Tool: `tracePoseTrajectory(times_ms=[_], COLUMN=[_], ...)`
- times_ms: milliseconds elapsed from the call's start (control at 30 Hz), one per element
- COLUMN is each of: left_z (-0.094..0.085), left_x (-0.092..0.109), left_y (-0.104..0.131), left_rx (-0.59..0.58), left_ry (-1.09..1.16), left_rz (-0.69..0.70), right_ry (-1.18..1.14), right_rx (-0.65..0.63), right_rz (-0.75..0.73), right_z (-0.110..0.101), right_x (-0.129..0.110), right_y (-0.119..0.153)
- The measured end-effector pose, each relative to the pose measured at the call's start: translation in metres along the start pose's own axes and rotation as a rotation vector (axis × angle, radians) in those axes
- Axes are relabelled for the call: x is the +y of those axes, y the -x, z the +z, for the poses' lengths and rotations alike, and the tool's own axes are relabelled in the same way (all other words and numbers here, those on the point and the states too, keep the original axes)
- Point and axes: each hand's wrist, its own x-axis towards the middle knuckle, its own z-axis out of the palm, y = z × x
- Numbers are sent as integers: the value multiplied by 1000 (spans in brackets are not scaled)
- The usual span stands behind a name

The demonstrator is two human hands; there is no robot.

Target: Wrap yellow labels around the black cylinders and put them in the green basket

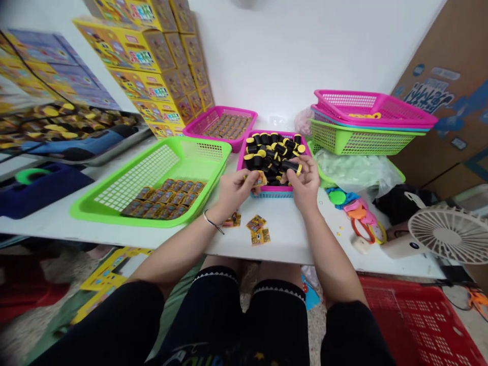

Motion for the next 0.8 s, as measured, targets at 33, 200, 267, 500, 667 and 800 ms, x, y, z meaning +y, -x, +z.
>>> tracePoseTrajectory(times_ms=[33,200,267,500,667,800], left_z=[-1,2,4,3,-2,-5], left_x=[-1,-8,-10,-10,-11,-9], left_y=[3,5,5,5,5,2], left_rx=[13,62,77,147,105,-149], left_ry=[-37,-59,-52,-76,-112,-15], left_rz=[43,205,211,216,183,181], right_ry=[-24,6,52,190,280,325], right_rx=[-36,-183,-179,-193,-248,-240], right_rz=[15,48,47,58,23,-72], right_z=[1,7,8,8,6,3], right_x=[-3,-13,-15,-18,-15,-15], right_y=[2,18,22,18,16,13])
